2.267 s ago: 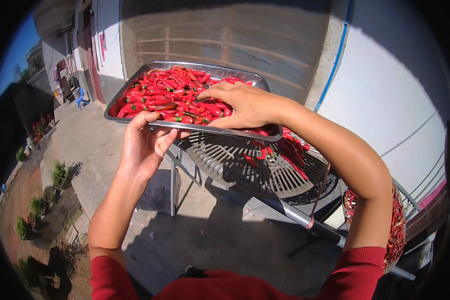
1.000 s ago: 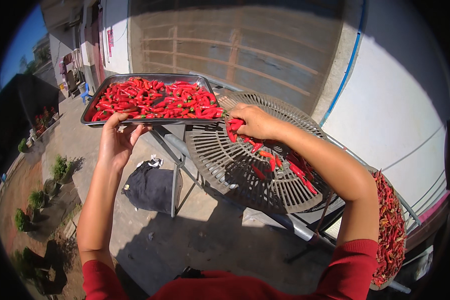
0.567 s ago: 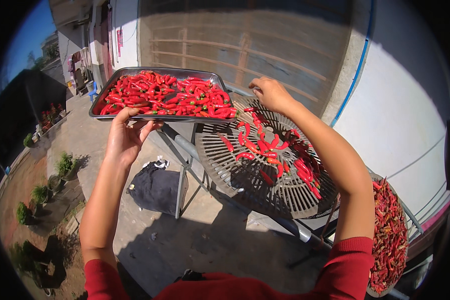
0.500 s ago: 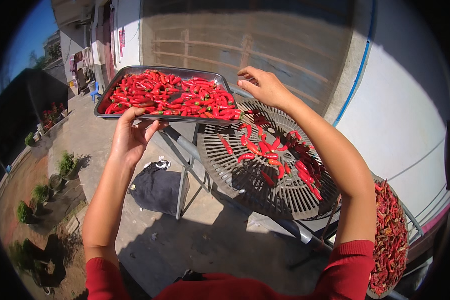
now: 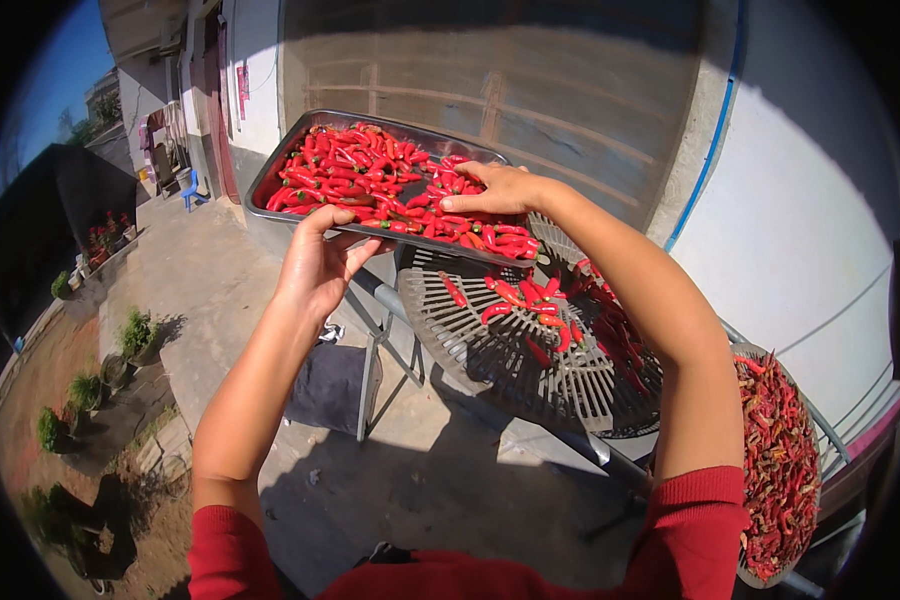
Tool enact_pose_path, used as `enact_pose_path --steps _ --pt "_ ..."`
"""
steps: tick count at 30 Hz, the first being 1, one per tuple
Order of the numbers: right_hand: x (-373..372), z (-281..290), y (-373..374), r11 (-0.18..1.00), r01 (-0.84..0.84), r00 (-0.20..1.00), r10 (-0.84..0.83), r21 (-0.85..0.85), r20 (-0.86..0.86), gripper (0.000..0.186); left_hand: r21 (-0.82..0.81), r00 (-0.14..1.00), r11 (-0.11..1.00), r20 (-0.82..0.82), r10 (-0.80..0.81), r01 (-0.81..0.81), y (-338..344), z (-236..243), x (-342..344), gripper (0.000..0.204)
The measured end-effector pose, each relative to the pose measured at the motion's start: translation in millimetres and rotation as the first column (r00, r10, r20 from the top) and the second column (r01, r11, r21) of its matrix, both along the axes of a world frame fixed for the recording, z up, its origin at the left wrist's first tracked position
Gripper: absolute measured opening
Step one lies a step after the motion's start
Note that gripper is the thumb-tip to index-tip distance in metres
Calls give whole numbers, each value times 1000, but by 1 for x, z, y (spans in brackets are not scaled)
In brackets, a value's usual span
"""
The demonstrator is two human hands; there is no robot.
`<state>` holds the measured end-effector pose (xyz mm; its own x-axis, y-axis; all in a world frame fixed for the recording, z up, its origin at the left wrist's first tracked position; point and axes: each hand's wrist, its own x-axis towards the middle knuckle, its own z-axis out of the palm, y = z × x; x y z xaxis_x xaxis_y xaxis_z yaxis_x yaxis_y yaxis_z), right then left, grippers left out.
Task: The person transfers red chili peppers from a metal tray onto circular drying racks. They pick peppers by hand and place them one by one onto the rack slots, then pour remaining peppers from the tray onto the rack to fill gaps.
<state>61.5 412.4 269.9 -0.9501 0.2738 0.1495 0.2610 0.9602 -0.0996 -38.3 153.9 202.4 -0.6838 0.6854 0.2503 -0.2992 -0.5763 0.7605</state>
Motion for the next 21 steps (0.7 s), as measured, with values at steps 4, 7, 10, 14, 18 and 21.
enact_pose_path --steps 4,7,10,14,18,21 --pt "15 -10 -11 992 -107 994 106 -73 -18 112 8 997 999 67 -38 37 5 3 -12 18" --pt "28 -9 -22 980 -169 986 167 -105 -28 108 -14 996 997 46 -80 80 1 8 -8 14" --pt "32 -19 -30 978 -187 982 184 -91 -45 94 -9 992 994 64 -107 108 -3 3 -14 14" --pt "46 -17 -56 962 -214 976 204 -168 -73 67 -43 990 991 50 -128 130 -11 0 -18 20" --pt "55 -17 -57 968 -212 974 199 -131 -104 53 -51 986 986 55 -155 157 -12 3 -14 19" --pt "60 -11 -65 991 -114 991 109 -68 -73 49 -77 979 977 64 -192 197 -7 6 -21 20"
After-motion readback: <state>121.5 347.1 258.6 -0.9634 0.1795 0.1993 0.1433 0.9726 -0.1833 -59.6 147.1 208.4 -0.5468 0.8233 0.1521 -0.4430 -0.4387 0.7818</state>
